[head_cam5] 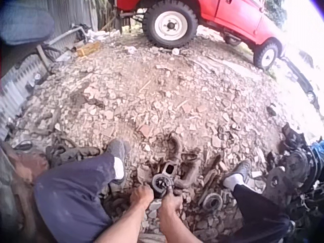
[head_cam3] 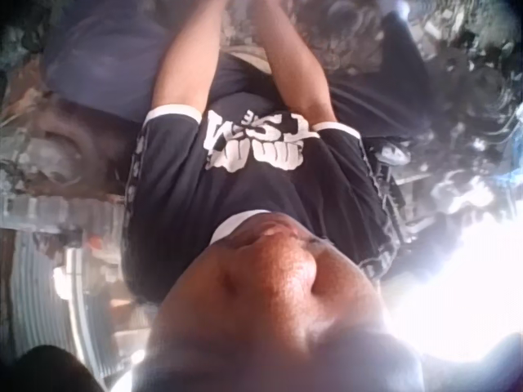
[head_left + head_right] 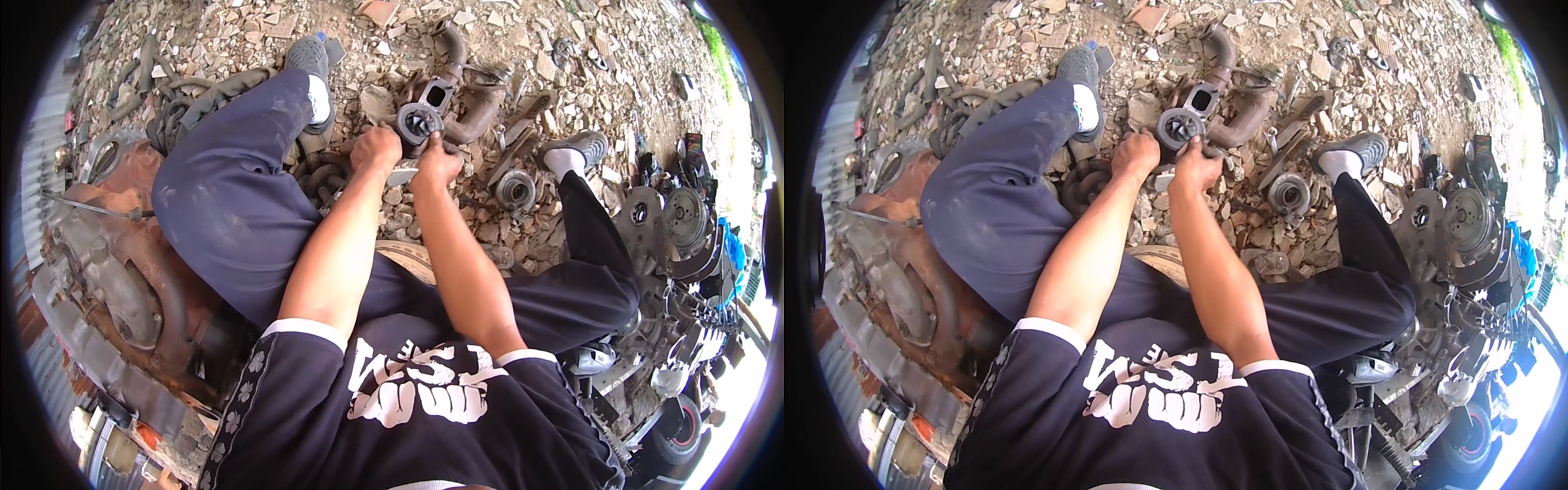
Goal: The person sits on the ground and uses a hammer to strike a metal exhaust manifold, attempting to dislodge debris or break apart a stuck component. They repeatedly hit the manifold and inspect the interior opening between strikes.
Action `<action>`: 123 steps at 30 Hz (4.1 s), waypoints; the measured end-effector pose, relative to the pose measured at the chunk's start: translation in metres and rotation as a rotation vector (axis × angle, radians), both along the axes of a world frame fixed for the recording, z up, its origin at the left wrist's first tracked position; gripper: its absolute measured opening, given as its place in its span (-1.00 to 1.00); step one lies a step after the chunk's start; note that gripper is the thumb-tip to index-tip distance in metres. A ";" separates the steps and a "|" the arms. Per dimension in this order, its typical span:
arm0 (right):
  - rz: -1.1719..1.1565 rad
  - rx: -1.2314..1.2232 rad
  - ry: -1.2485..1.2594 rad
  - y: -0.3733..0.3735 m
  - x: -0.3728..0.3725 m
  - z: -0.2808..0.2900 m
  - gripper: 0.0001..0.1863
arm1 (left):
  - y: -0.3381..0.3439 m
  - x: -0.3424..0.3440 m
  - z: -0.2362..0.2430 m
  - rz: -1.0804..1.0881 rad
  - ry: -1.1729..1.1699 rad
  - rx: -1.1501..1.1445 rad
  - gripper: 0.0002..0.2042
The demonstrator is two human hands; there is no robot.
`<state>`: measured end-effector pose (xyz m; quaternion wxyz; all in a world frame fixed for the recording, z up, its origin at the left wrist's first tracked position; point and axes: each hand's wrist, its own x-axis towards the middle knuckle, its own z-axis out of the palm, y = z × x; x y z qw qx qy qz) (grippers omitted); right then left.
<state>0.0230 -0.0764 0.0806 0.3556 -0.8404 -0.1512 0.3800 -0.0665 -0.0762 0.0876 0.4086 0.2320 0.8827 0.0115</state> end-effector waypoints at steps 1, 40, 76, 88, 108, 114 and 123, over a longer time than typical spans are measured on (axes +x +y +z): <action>-0.084 0.019 0.139 0.011 0.004 -0.005 -0.65 | 0.002 0.002 0.000 -0.014 0.010 0.002 -0.48; 0.621 0.279 -0.122 -0.003 0.065 0.013 -0.72 | 0.016 -0.005 0.009 -0.042 -0.071 -0.029 -0.55; 1.600 0.544 -0.757 0.008 0.063 0.042 -0.62 | 0.010 -0.001 0.014 0.016 -0.035 -0.021 -0.53; 1.582 0.499 -0.698 0.000 0.048 0.043 -0.64 | -0.007 -0.041 -0.027 0.278 -0.747 0.116 -0.28; 1.380 0.464 -0.926 0.020 0.009 0.034 -0.61 | 0.002 -0.041 -0.042 0.395 -0.776 0.184 -0.24; 1.511 0.381 -0.892 -0.010 0.029 0.036 -0.51 | 0.003 -0.041 -0.017 0.369 -0.687 0.145 -0.26; 1.424 0.333 -0.940 0.036 -0.001 0.012 -0.59 | 0.009 -0.036 -0.029 0.365 -0.667 0.161 -0.31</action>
